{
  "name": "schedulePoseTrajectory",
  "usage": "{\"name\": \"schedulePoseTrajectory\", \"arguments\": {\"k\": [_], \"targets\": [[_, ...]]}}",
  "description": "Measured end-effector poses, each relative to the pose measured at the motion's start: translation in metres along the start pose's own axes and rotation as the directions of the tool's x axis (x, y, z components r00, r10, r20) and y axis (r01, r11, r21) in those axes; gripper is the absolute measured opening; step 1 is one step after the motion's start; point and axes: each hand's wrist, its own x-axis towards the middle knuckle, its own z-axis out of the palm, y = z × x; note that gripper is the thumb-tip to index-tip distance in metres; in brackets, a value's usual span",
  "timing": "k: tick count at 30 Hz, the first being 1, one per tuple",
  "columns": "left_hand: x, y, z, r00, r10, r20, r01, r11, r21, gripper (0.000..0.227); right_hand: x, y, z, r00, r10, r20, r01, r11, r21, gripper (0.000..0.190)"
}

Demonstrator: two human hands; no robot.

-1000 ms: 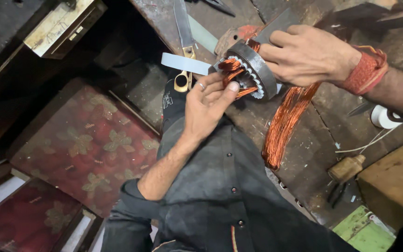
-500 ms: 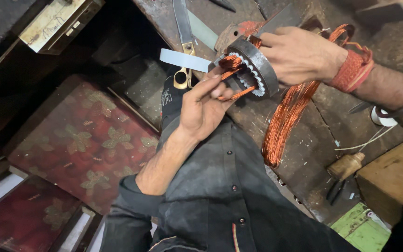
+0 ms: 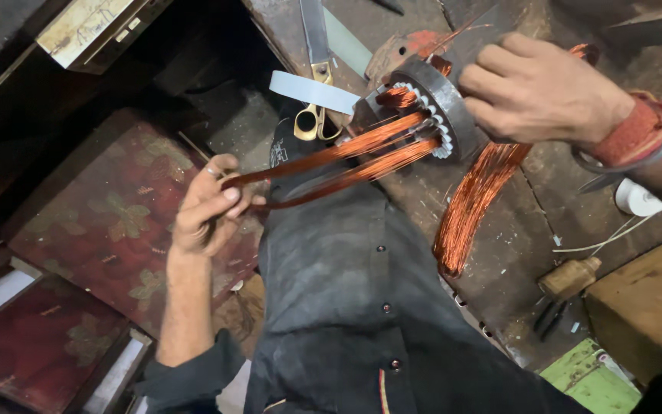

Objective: The person winds copper wire around a circular metal component clamped in a vise. They repeatedly wrap the wire by hand, adjust the coil, and reposition the component to continue winding.

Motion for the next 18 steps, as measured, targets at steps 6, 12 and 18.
{"name": "schedulePoseTrajectory", "arguments": {"k": [6,12,18], "targets": [[0.001,0.017,-0.004,0.990,-0.076,-0.119,0.117,0.916,0.385,0.042,0.018,-0.003,0.015,0.997,-0.033,-0.070,0.041,0.993,0.115,0.015],[0.037,0.029,0.038,0.970,0.005,-0.243,0.236,0.213,0.948,0.019,0.025,-0.005,0.013,0.989,0.026,-0.144,0.032,0.922,0.385,0.042],[0.072,-0.005,0.114,0.840,0.348,0.416,-0.317,-0.306,0.897,0.023,0.025,0.003,0.025,0.983,-0.005,-0.183,0.087,0.891,0.445,0.040]]}}
